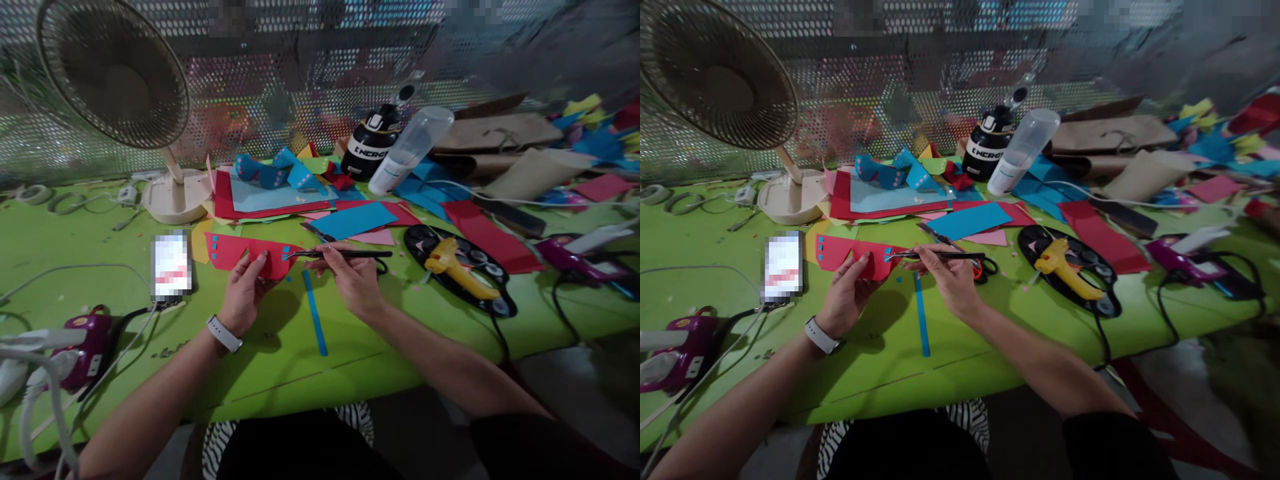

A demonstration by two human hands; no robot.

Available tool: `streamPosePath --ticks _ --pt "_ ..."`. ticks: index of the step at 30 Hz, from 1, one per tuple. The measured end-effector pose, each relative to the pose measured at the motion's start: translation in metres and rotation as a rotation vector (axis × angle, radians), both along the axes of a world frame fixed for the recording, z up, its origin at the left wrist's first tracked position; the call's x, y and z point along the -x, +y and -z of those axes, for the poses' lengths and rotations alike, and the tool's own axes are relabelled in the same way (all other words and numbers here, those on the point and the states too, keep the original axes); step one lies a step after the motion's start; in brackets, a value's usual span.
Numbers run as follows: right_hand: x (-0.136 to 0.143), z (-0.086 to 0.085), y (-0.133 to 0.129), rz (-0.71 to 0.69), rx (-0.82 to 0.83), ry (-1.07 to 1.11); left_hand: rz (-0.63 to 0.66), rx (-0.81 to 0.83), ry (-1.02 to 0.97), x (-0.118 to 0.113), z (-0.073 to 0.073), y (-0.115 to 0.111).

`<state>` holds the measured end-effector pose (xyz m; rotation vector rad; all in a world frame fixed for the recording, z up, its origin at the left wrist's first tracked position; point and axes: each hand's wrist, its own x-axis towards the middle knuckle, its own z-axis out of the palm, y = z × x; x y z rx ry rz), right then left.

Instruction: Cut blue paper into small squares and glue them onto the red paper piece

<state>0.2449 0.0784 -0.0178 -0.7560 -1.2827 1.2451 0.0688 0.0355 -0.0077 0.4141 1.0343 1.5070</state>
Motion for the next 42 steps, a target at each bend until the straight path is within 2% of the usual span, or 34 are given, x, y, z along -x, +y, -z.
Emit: streamPosePath --ticks 12,19,28,42 --pt "0.0007 0.0007 -0.002 0.013 -0.046 -0.033 -0.007 -0.036 -0.005 0.0 0.0008 -0.0005" --pt "-0.001 0.0031 0.0016 0.095 -0.046 -0.026 -0.04 -0.048 0.013 0.0005 0.0016 -0.0001" --pt "-0.0019 0.0015 0.0011 0.09 -0.091 -0.034 -0.022 -0.064 -0.001 -0.0006 0.002 -0.0012" --pt "0.0006 -0.0046 -0.0011 0.075 -0.041 -0.025 -0.037 -0.053 -0.002 -0.0012 -0.0006 -0.0014"
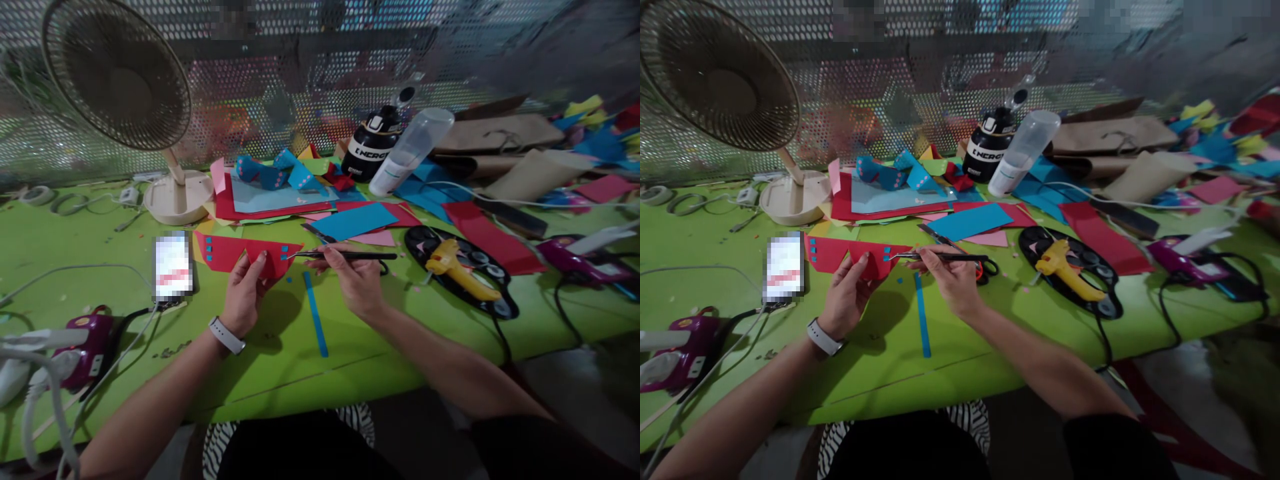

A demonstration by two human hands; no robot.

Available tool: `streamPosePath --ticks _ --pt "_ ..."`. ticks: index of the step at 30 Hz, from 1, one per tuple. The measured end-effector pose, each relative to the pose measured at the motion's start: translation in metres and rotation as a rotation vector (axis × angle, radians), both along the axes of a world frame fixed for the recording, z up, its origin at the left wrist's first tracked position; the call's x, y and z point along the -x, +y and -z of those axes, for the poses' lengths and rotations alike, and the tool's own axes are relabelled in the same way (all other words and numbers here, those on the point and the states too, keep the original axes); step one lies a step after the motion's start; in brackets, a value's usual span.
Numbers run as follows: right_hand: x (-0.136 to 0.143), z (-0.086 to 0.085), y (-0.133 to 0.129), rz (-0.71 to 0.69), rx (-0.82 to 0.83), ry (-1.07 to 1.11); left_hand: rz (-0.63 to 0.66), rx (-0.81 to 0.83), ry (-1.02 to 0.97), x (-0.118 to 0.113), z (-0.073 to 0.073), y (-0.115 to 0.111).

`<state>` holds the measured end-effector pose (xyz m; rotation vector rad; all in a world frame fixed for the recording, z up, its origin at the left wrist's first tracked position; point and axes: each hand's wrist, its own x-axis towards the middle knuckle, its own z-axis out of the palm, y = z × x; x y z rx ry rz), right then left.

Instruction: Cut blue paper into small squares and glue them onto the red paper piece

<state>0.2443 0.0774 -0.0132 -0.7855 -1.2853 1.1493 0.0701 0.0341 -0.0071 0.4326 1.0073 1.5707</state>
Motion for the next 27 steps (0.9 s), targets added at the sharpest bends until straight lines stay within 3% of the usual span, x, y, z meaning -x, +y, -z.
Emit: streamPosePath --ticks 27 --pt "0.0006 -0.0023 -0.0023 0.002 0.053 -0.036 0.018 -0.003 -0.015 -0.001 0.0013 0.0001"
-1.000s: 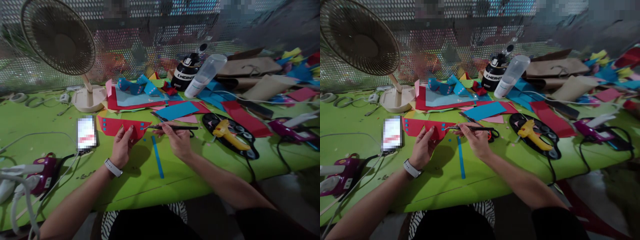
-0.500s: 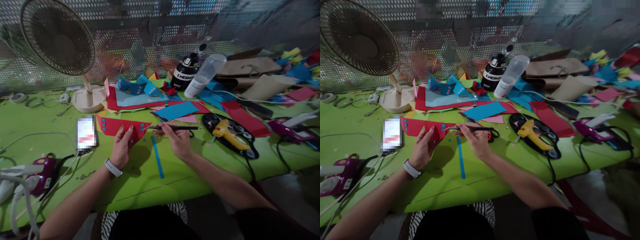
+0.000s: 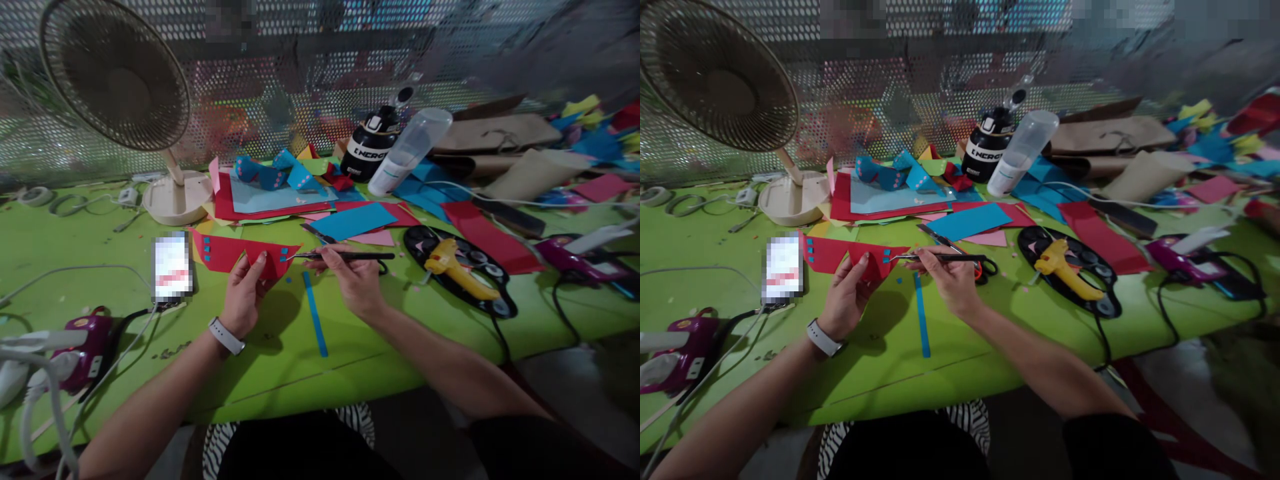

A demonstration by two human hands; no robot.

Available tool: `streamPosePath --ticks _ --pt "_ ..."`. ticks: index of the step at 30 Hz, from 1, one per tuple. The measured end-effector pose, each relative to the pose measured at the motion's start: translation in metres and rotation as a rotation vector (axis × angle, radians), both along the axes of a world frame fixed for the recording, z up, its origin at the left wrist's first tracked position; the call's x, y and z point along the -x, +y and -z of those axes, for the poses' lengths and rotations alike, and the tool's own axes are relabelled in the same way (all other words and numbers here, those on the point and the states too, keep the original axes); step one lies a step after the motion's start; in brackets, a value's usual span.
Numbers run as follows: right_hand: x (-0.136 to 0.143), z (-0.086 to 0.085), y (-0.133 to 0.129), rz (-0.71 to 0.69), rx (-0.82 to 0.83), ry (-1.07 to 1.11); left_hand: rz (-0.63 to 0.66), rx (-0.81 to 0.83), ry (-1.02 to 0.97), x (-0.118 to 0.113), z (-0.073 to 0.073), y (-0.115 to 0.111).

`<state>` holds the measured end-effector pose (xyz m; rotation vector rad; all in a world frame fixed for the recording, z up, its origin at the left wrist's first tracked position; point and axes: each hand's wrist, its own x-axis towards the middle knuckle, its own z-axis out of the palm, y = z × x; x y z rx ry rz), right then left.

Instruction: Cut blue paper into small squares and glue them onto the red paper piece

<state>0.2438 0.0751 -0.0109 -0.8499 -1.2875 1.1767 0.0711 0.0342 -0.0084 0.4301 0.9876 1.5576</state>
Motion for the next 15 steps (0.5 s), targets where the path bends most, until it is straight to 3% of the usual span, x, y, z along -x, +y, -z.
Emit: streamPosePath --ticks 15 --pt "0.0001 0.0015 0.0007 0.007 -0.021 0.051 -0.006 0.007 -0.005 -0.0004 0.0002 -0.0007"
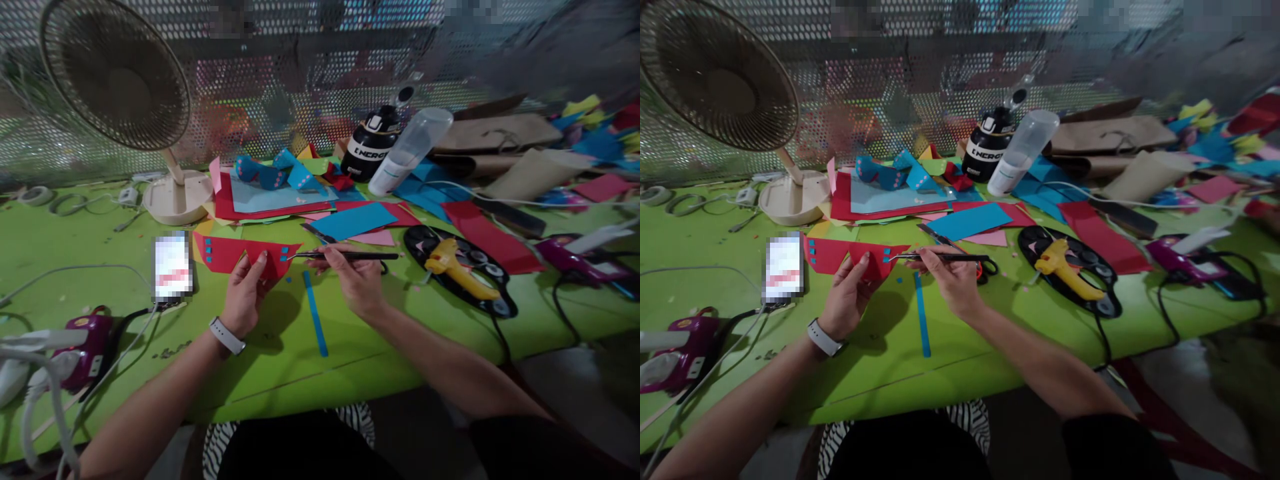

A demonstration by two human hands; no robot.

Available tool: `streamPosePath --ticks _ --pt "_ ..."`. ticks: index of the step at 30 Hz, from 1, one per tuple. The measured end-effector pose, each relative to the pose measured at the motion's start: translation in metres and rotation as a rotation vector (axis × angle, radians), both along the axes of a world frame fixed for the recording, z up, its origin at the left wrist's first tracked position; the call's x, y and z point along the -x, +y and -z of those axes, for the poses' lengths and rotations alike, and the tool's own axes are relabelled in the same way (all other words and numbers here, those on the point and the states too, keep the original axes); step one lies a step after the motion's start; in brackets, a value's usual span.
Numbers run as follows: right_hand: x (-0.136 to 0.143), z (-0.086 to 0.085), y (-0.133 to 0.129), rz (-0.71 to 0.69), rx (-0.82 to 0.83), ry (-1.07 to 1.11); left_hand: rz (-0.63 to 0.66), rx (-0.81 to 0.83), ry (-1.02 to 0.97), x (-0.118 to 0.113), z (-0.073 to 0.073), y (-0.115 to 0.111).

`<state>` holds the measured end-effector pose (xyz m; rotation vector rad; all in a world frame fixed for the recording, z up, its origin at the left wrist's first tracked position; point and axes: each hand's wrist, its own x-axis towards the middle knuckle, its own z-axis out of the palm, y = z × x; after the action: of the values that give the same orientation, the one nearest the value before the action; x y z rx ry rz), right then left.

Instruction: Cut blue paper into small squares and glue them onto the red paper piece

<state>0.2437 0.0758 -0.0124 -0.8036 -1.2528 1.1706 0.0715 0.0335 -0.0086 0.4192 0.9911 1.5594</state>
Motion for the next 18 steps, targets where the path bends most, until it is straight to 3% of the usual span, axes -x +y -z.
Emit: streamPosePath --ticks 14,18 --pt "-0.0004 0.0033 0.0005 -0.042 0.042 -0.028 0.031 0.005 0.041 -0.0016 0.0031 -0.0012" --pt "-0.0033 0.0 0.0017 0.017 0.024 -0.007 0.005 -0.015 0.05 0.0018 0.0041 0.0011"
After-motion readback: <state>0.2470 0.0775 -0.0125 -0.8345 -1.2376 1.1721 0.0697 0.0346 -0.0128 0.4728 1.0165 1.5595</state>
